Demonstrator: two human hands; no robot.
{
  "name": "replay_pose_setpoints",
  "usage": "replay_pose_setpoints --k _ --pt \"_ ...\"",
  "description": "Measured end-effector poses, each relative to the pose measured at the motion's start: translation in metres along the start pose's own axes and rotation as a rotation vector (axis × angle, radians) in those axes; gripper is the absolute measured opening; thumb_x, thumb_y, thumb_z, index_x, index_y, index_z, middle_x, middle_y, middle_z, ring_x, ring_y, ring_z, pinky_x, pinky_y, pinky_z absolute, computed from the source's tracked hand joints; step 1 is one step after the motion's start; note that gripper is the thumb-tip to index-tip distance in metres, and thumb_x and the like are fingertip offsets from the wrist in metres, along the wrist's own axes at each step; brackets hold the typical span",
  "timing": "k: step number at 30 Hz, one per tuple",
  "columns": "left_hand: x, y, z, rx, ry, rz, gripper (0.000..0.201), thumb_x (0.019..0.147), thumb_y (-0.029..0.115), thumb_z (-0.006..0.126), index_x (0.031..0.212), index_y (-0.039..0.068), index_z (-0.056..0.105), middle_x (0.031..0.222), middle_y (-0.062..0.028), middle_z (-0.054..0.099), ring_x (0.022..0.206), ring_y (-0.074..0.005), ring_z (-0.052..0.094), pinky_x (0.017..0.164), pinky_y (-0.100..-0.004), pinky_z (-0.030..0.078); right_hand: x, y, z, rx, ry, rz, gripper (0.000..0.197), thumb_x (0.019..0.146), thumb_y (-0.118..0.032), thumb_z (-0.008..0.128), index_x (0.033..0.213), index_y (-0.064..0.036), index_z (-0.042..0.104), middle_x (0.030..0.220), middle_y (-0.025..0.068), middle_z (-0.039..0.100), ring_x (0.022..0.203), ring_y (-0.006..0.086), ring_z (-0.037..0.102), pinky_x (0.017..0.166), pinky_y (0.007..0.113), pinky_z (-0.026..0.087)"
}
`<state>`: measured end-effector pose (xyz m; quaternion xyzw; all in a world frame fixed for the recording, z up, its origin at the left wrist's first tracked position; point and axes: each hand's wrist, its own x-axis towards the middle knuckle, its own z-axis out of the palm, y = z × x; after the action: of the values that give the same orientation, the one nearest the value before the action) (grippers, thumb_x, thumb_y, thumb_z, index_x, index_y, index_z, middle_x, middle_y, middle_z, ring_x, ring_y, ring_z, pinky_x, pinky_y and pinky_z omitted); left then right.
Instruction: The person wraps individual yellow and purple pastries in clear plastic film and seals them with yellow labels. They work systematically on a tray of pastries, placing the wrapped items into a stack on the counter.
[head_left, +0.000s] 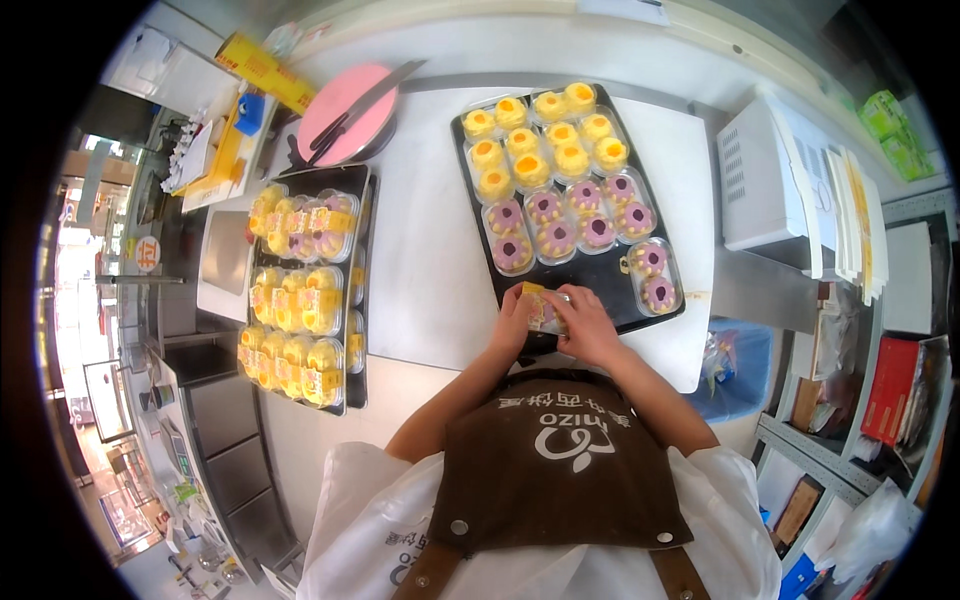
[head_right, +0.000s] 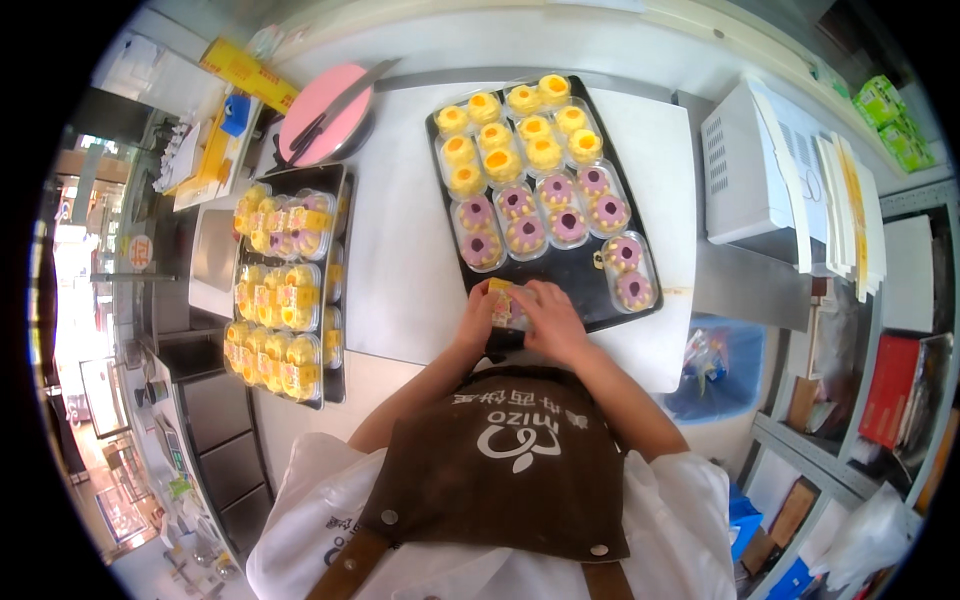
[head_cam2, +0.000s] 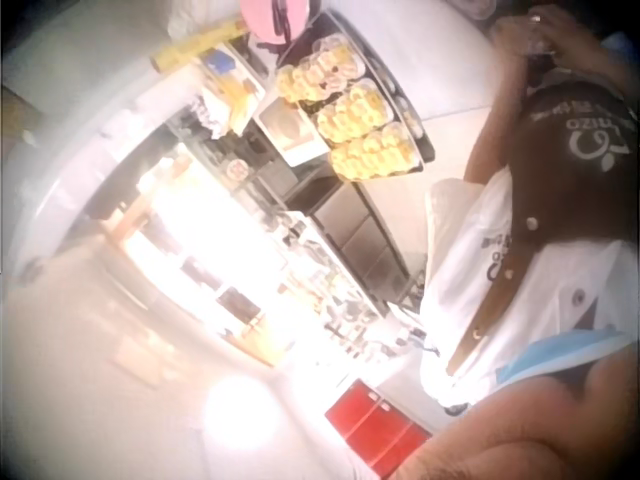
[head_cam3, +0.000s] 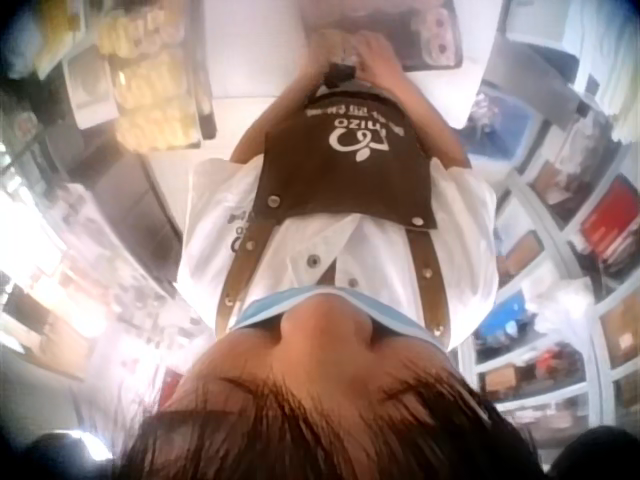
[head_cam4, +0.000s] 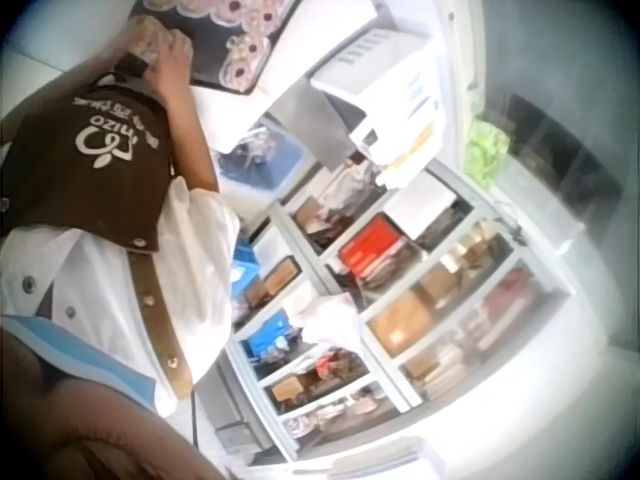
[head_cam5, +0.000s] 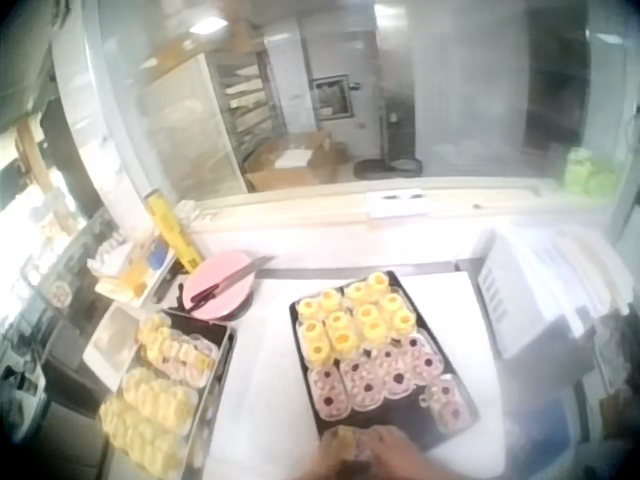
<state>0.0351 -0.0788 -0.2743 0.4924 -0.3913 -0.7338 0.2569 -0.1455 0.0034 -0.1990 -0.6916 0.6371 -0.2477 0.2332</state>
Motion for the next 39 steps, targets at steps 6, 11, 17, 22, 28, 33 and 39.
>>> replay_pose_setpoints --k 6,11,17,22,28,33,39 --pt "0.007 0.018 0.006 0.412 -0.149 0.13 0.052 0.104 0.023 0.059 0.147 -0.001 0.042 0.14 -0.0173 0.057 0.125 -0.0254 0.059 0.106 -0.0363 0.047 -0.007 0.0 0.006 -0.032 0.082 0.074 0.095 0.064 -0.006 0.078 0.152 -0.0199 0.046 0.137 0.0151 0.051 0.129 0.04 0.049 0.109 0.049 0.043" --pt "0.018 0.002 -0.008 0.281 -0.031 0.213 0.054 0.1 0.016 0.063 0.147 0.0 0.043 0.141 -0.0203 0.056 0.127 -0.0288 0.058 0.109 -0.0393 0.046 -0.006 -0.011 0.003 -0.034 0.169 0.196 0.095 0.064 -0.008 0.08 0.152 -0.0176 0.046 0.138 0.0147 0.051 0.128 0.0396 0.049 0.108 0.049 0.043" --pt "-0.012 0.014 -0.013 0.498 -0.13 0.154 0.061 0.089 0.007 0.066 0.145 0.002 0.045 0.139 -0.017 0.058 0.125 -0.0322 0.061 0.105 -0.0423 0.051 -0.001 -0.02 0.001 -0.053 0.243 0.38 0.096 0.065 -0.015 0.083 0.153 -0.0168 0.046 0.134 0.0138 0.052 0.123 0.038 0.051 0.104 0.049 0.044" --pt "-0.021 0.04 0.005 0.695 -0.132 0.26 0.059 0.089 0.009 0.068 0.144 0.002 0.046 0.136 -0.0161 0.06 0.121 -0.031 0.064 0.101 -0.0421 0.053 0.001 -0.02 0.012 -0.097 0.202 0.497 0.097 0.068 -0.022 0.085 0.155 -0.0161 0.042 0.132 0.0138 0.051 0.121 0.0367 0.052 0.101 0.049 0.045" --pt "-0.002 0.04 0.003 0.954 -0.08 0.358 0.053 0.087 0.014 0.073 0.136 0.007 0.054 0.129 -0.0161 0.066 0.112 -0.0338 0.068 0.093 -0.0461 0.056 -0.003 -0.025 0.016 0.063 0.253 0.439 0.089 0.082 -0.024 0.082 0.157 -0.0136 0.036 0.135 0.0173 0.051 0.124 0.0401 0.052 0.101 0.05 0.047" --pt "0.012 0.05 -0.004 1.017 -0.112 0.344 0.046 0.087 0.017 0.073 0.13 0.012 0.058 0.125 -0.0127 0.069 0.106 -0.0341 0.071 0.088 -0.0476 0.057 -0.02 0.029 0.034 0.525 0.227 0.559 0.074 0.09 -0.012 0.072 0.155 -0.0083 0.036 0.13 0.0174 0.056 0.098 0.0266 0.063 0.086 0.038 0.054" --pt "0.013 0.054 -0.01 0.976 -0.169 0.312 0.043 0.089 0.018 0.072 0.129 0.011 0.059 0.12 -0.012 0.073 0.106 -0.0341 0.071 0.09 -0.046 0.057 -0.009 0.035 0.01 0.422 0.104 0.506 0.065 0.089 -0.007 0.069 0.148 -0.0089 0.044 0.119 0.0155 0.064 0.095 0.0276 0.065 0.087 0.039 0.054"
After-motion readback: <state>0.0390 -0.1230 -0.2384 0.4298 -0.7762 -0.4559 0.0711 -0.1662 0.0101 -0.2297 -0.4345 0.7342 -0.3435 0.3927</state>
